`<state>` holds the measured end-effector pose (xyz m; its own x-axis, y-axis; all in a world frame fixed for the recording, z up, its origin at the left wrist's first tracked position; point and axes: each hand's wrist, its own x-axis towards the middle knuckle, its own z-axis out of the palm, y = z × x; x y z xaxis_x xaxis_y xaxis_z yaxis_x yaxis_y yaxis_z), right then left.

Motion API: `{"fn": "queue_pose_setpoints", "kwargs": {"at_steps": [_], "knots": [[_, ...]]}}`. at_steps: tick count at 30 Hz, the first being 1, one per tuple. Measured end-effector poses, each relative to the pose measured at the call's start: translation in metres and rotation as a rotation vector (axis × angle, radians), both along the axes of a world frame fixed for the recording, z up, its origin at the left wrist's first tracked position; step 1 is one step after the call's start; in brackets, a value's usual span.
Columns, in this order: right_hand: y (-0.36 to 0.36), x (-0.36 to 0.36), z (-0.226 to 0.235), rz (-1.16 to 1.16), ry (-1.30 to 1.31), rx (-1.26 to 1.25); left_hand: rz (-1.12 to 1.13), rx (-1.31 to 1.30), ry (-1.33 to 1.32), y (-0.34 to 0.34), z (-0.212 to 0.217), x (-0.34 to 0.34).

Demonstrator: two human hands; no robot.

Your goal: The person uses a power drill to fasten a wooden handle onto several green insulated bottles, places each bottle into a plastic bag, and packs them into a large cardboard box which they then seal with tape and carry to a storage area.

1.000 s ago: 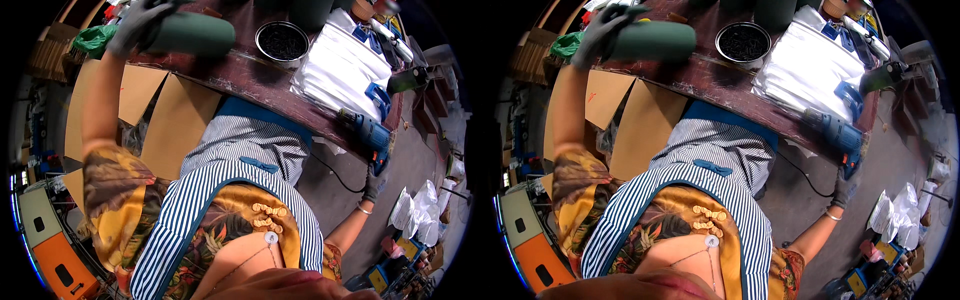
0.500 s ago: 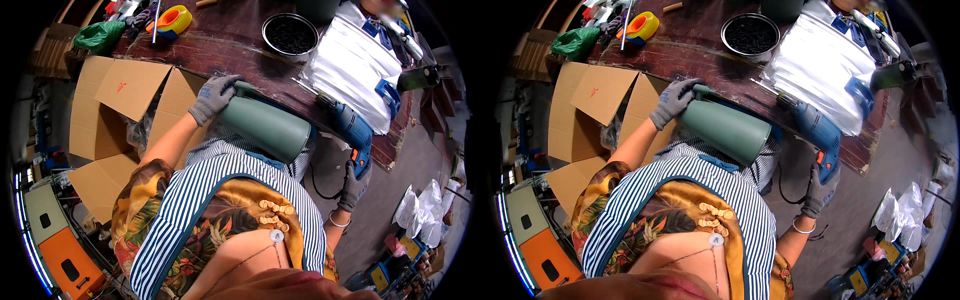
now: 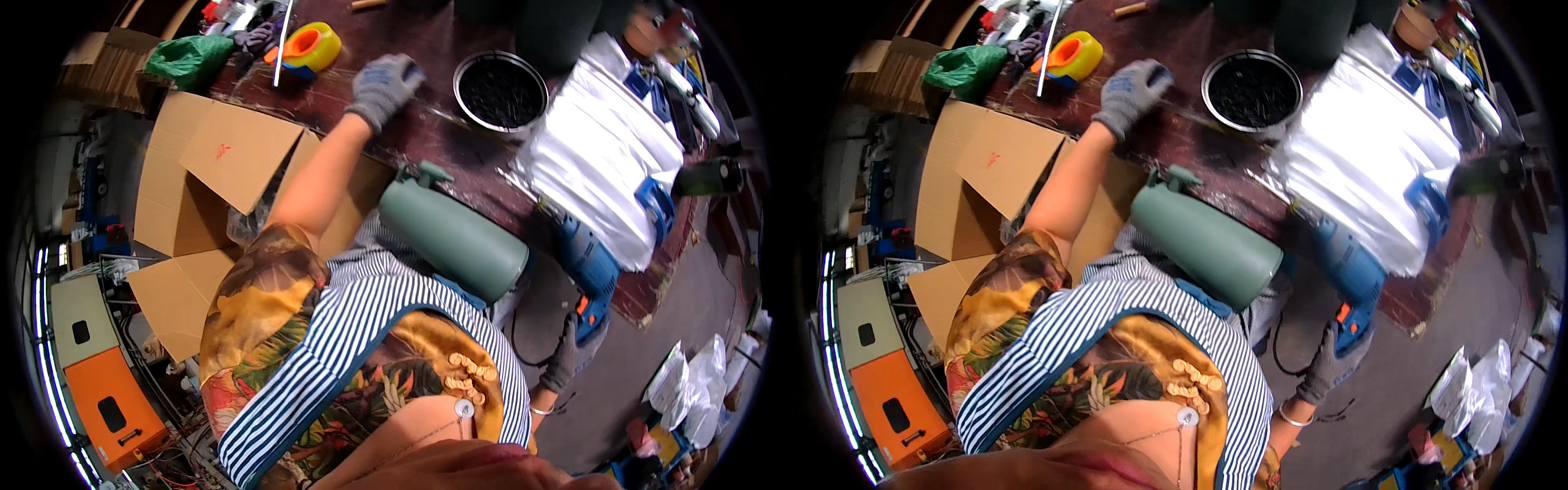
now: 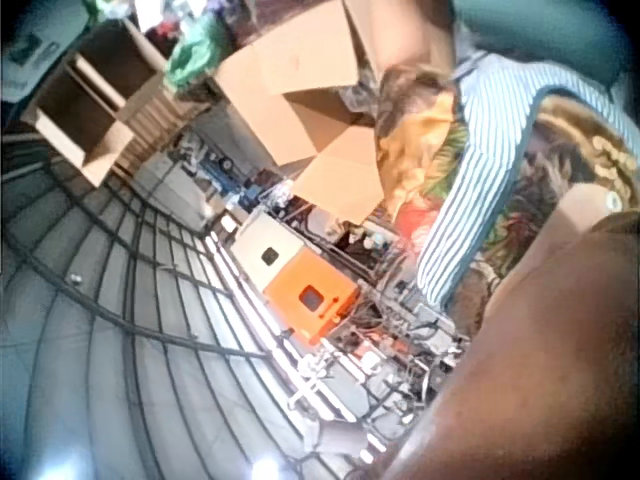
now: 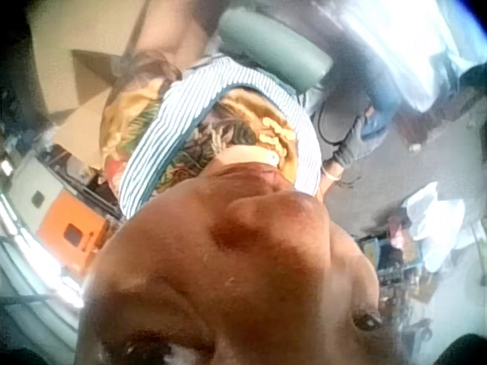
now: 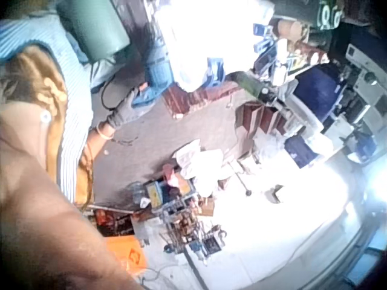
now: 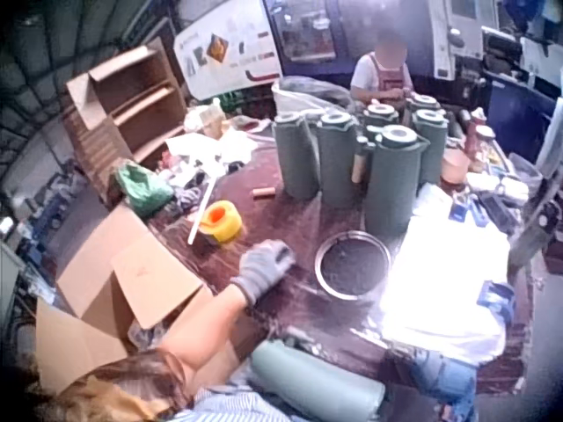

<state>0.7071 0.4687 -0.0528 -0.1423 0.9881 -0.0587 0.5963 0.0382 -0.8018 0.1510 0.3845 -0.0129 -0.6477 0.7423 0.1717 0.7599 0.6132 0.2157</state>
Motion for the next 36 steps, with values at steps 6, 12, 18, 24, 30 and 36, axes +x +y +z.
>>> {"fn": "queue_pose_setpoints", "kwargs": {"at_steps": [6, 12, 18, 24, 30, 36], "knots": [[0.013, -0.022, -0.008, 0.042, 0.117, 0.076, 0.175, -0.046, 0.505, 0.031, -0.022, -0.209], [0.034, -0.035, 0.002, 0.132, -0.131, 0.254, 0.184, -0.241, 0.266, 0.073, -0.024, -0.301], [0.047, -0.039, 0.0, 0.189, -0.389, 0.358, 0.209, -0.296, 0.311, 0.075, -0.036, -0.27], [0.041, -0.041, 0.023, 0.259, -0.609, 0.466, -0.379, 0.178, -0.182, 0.009, 0.045, -0.095], [0.004, -0.125, 0.099, 0.636, -0.05, 0.605, -0.541, 0.286, -1.192, -0.063, 0.085, 0.126], [-0.023, -0.198, 0.066, 0.943, 0.121, 0.471, -0.353, 0.42, -0.536, -0.066, 0.03, 0.149]]}}
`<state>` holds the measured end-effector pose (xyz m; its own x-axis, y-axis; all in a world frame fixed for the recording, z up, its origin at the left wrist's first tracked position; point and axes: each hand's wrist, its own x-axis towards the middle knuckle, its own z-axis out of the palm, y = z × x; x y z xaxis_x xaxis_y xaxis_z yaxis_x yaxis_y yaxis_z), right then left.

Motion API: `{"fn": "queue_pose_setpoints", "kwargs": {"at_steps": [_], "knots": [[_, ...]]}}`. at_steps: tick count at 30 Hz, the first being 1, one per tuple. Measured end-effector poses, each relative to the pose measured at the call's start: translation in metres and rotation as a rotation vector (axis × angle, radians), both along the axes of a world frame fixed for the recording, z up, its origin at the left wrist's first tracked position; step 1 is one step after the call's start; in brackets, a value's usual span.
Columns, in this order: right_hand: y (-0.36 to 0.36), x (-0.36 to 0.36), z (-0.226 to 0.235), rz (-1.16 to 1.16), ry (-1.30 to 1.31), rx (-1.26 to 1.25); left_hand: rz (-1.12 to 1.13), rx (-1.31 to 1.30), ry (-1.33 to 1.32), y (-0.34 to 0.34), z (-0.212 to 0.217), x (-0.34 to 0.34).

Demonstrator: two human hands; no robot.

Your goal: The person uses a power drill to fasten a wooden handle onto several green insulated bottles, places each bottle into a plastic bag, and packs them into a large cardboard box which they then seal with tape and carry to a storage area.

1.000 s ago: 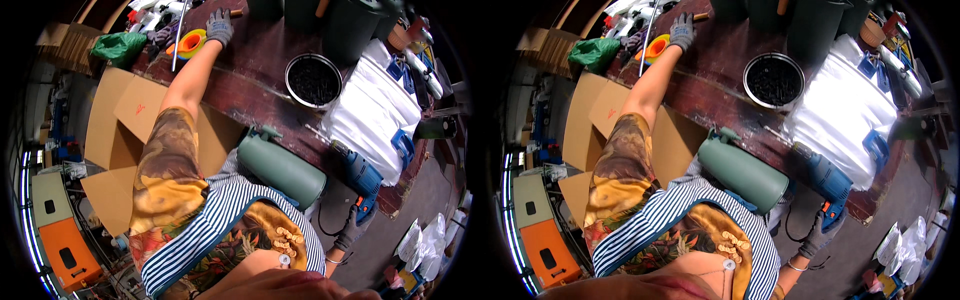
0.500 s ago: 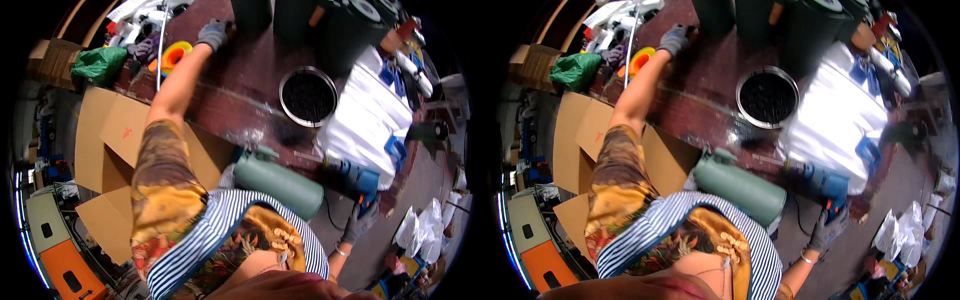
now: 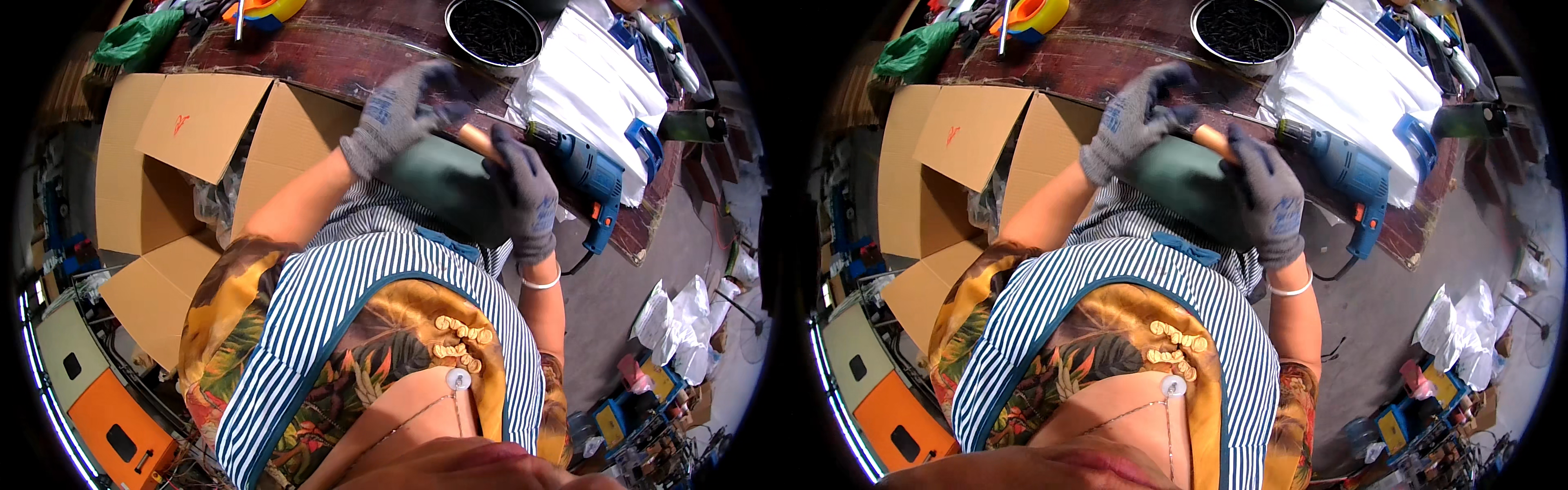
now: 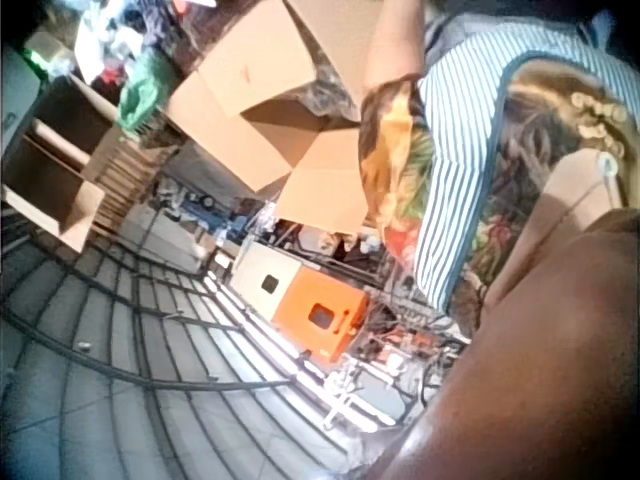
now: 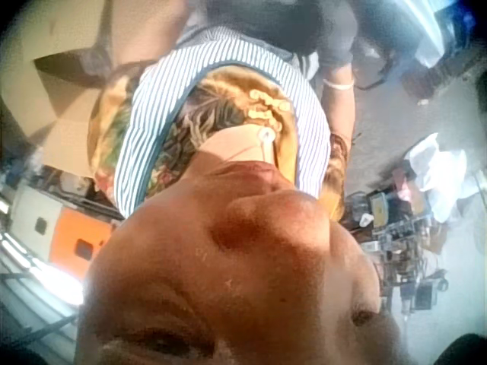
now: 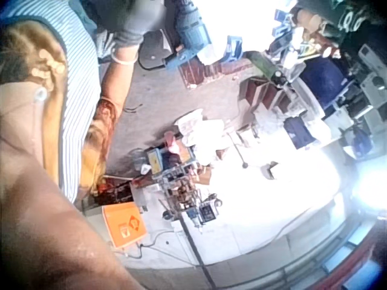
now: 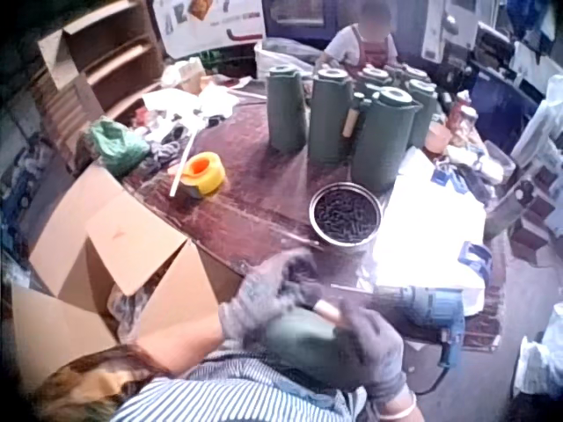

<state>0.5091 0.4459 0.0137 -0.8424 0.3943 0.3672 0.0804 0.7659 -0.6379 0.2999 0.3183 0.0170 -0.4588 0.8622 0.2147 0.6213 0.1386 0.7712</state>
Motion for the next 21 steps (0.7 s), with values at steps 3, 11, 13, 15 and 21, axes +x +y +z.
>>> {"fn": "queue_pose_setpoints", "kwargs": {"at_steps": [3, 11, 13, 15, 21], "knots": [[0.008, -0.001, -0.016, -0.027, -0.152, -0.1, 0.034, -0.013, 0.629, -0.024, -0.051, -0.009], [-0.021, -0.015, -0.02, 0.065, -0.179, -0.302, 0.07, 0.009, 0.061, -0.067, -0.039, 0.024], [-0.028, -0.019, -0.019, 0.069, -0.159, -0.296, 0.052, 0.079, 0.046, -0.073, -0.039, 0.025], [-0.036, -0.023, -0.015, 0.088, -0.157, -0.236, 0.094, 0.106, 0.102, -0.084, -0.046, 0.027], [-0.029, -0.035, -0.014, 0.212, -0.266, -0.493, 0.122, 0.177, 0.006, -0.087, -0.049, 0.036]]}}
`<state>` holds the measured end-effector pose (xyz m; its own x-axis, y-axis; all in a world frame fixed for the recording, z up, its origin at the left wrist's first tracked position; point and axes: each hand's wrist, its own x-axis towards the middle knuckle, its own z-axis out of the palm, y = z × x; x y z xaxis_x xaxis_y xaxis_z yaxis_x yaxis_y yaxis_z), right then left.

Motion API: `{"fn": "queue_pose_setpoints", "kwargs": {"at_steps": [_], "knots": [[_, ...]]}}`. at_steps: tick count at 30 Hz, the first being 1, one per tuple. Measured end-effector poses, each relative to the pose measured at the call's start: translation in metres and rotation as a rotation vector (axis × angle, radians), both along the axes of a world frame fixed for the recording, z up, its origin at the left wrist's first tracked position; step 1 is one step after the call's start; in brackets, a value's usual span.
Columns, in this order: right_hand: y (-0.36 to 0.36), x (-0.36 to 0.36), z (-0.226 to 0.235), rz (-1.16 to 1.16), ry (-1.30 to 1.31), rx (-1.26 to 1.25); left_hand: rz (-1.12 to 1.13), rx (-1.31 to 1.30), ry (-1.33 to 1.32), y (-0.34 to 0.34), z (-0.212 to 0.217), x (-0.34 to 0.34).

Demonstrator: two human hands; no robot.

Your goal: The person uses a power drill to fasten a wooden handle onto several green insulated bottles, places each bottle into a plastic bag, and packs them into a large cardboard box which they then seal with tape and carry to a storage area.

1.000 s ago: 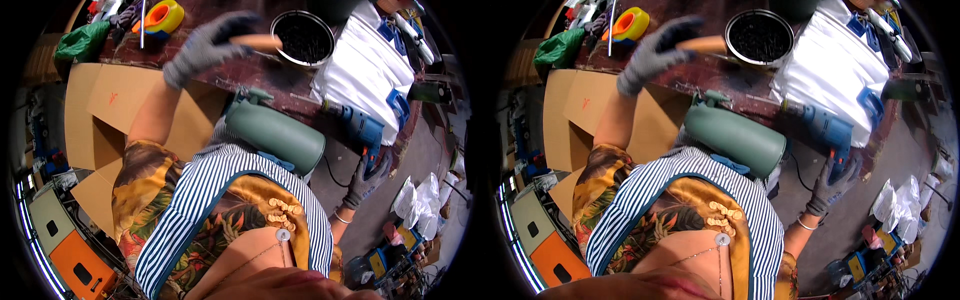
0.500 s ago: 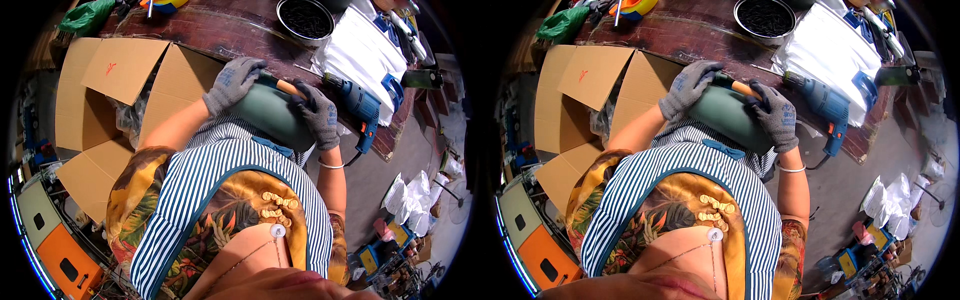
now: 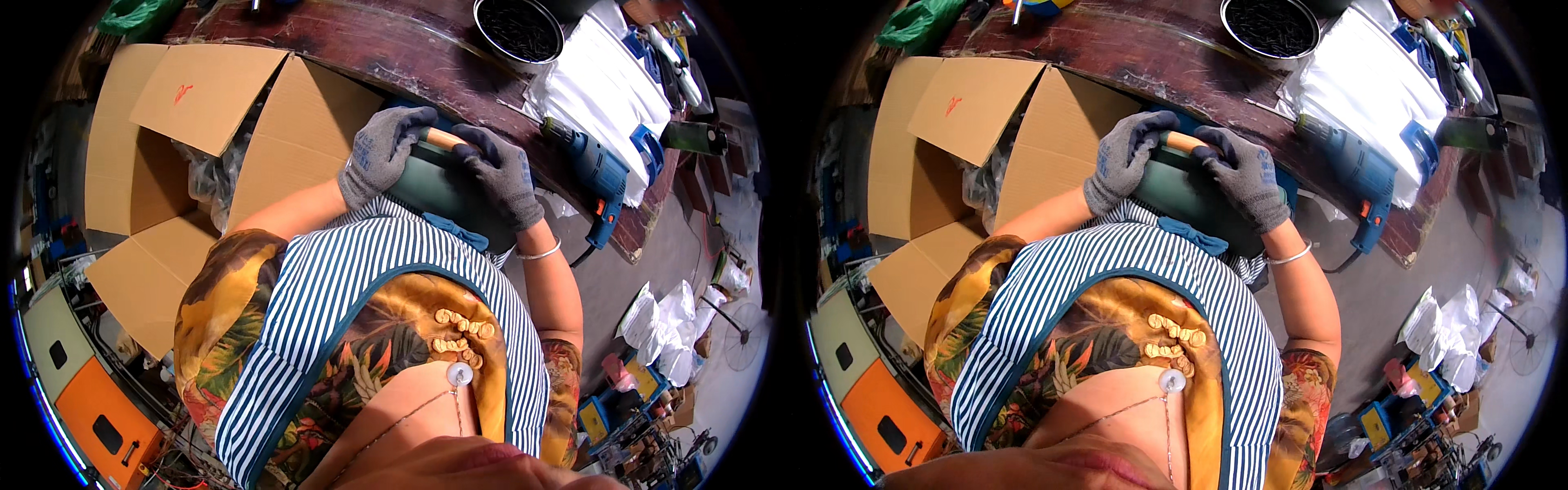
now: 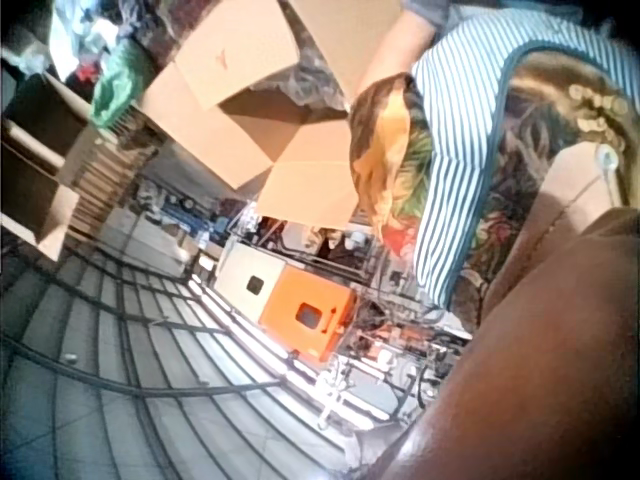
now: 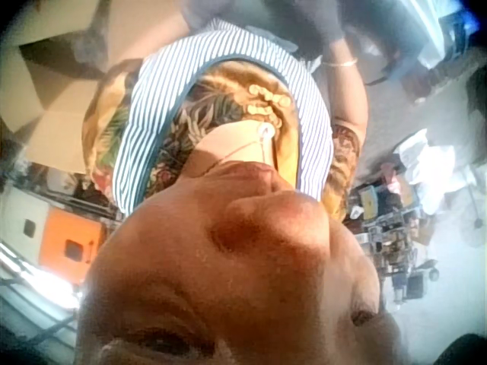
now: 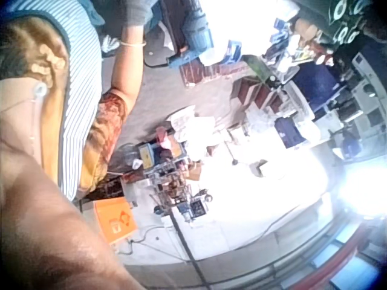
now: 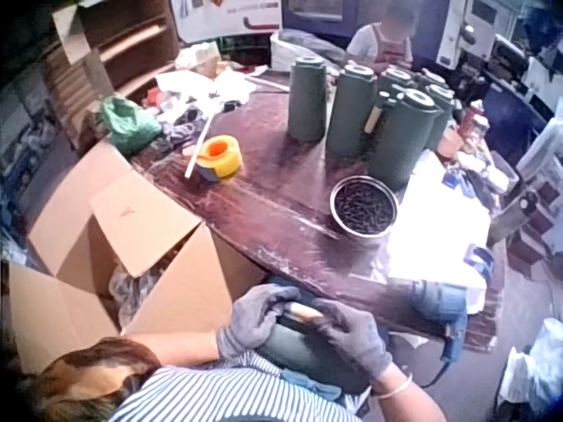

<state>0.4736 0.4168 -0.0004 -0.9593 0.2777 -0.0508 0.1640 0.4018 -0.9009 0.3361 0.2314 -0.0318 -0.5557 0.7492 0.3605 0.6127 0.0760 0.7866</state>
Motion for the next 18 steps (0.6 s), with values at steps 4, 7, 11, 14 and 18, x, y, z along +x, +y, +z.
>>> {"fn": "queue_pose_setpoints", "kwargs": {"at_steps": [4, 7, 11, 14, 18], "knots": [[-0.003, -0.006, 0.009, -0.019, -0.179, 0.146, -0.025, -0.12, 0.22, 0.009, 0.017, 0.003], [0.005, 0.007, 0.031, -0.241, 0.124, 0.531, -0.128, -0.254, 0.169, 0.029, 0.013, -0.025], [0.058, 0.08, 0.038, -0.626, 0.046, 0.692, -0.261, -0.441, 0.125, 0.052, 0.007, -0.065], [0.092, 0.155, 0.006, -0.87, -0.349, 1.059, -0.196, -0.362, 0.497, 0.093, 0.029, -0.08], [0.087, 0.205, -0.027, -0.793, -0.398, 0.853, -0.537, -0.398, 0.868, 0.148, 0.027, -0.093]]}}
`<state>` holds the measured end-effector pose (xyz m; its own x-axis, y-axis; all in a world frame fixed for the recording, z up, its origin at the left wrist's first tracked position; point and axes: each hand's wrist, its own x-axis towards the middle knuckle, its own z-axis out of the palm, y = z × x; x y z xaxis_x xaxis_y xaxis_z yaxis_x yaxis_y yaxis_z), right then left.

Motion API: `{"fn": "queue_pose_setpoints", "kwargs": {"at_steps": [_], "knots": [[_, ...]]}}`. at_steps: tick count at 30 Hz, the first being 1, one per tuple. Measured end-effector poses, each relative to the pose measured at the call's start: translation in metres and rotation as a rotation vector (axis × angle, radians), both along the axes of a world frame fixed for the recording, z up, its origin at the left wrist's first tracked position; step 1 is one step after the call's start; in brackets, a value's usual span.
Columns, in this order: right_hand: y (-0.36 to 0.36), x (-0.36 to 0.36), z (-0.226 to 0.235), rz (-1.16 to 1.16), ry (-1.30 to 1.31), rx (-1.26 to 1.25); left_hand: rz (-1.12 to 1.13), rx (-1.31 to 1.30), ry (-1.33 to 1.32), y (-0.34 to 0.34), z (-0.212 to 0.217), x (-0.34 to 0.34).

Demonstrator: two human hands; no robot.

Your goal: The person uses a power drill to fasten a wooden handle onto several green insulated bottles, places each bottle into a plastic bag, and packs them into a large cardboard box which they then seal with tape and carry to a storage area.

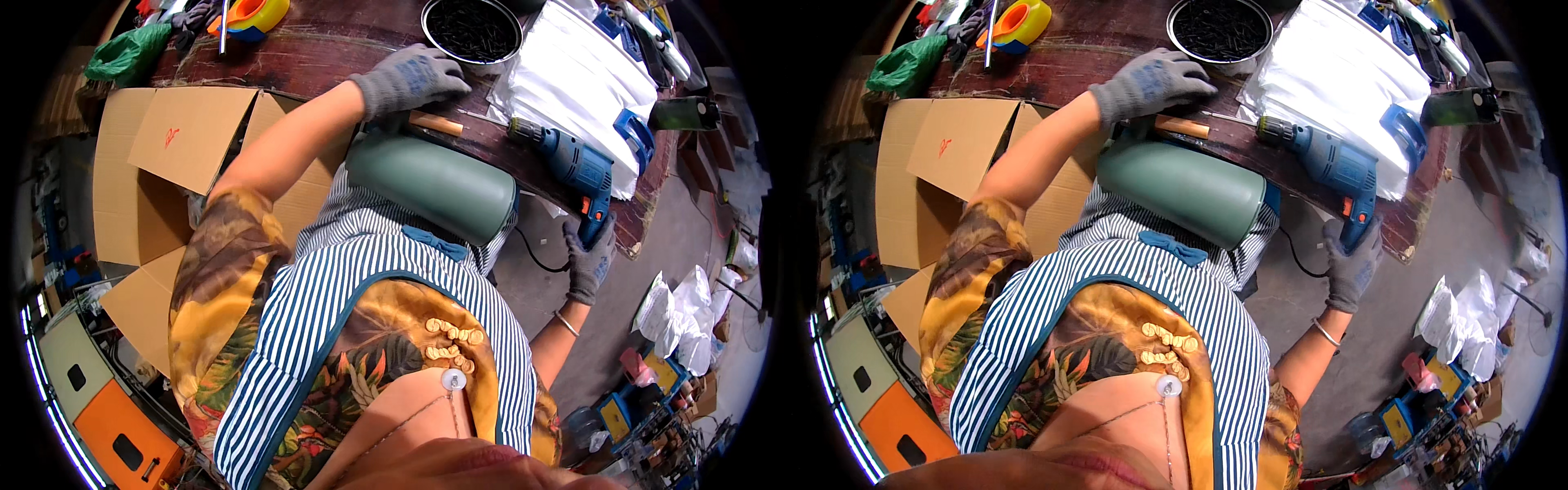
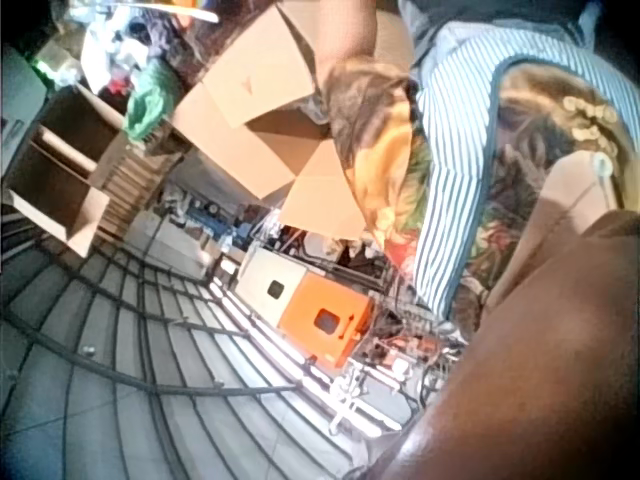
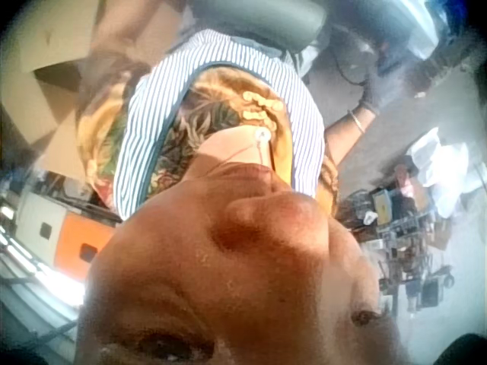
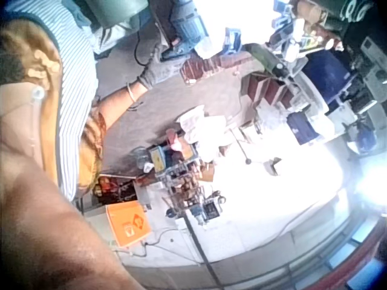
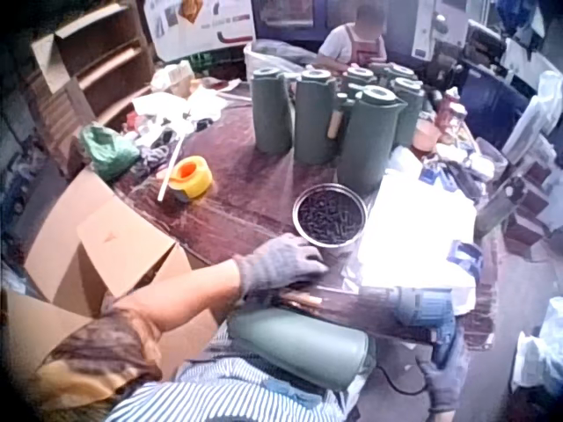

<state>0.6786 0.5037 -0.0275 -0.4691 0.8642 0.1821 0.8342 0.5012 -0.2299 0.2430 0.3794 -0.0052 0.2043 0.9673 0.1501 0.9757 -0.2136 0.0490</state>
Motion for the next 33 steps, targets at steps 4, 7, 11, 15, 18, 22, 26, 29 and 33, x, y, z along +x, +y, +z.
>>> {"fn": "queue_pose_setpoints", "kwargs": {"at_steps": [4, 7, 11, 15, 18, 22, 26, 29, 33], "knots": [[-0.008, 0.001, -0.008, 0.08, 0.108, -0.051, -0.084, -0.103, 0.249, 0.008, -0.005, 0.007], [-0.015, 0.005, -0.002, 0.076, 0.268, -0.179, 0.027, -0.202, 0.227, -0.003, -0.005, 0.007], [-0.034, 0.009, 0.017, -0.087, 0.514, -0.559, 0.458, -0.092, -0.502, -0.028, -0.001, -0.009], [-0.07, -0.02, 0.021, -0.275, 0.706, -0.791, 0.723, -0.325, -1.659, -0.037, -0.011, -0.013], [-0.079, -0.021, -0.001, -0.268, 0.699, -0.682, 0.819, -0.397, -1.676, -0.031, -0.018, -0.015], [-0.091, -0.028, -0.012, -0.264, 0.67, -0.58, 0.817, -0.545, -1.781, -0.034, -0.022, -0.03], [-0.096, -0.037, -0.003, -0.332, 0.675, -0.661, 0.8, -0.598, -1.854, -0.033, -0.018, -0.033], [-0.094, -0.033, -0.016, -0.182, 0.646, -0.487, 0.761, -0.561, -1.961, -0.034, -0.021, -0.031], [-0.1, -0.032, -0.025, -0.138, 0.66, -0.421, 0.688, -0.444, -1.928, -0.031, -0.027, -0.025]]}}
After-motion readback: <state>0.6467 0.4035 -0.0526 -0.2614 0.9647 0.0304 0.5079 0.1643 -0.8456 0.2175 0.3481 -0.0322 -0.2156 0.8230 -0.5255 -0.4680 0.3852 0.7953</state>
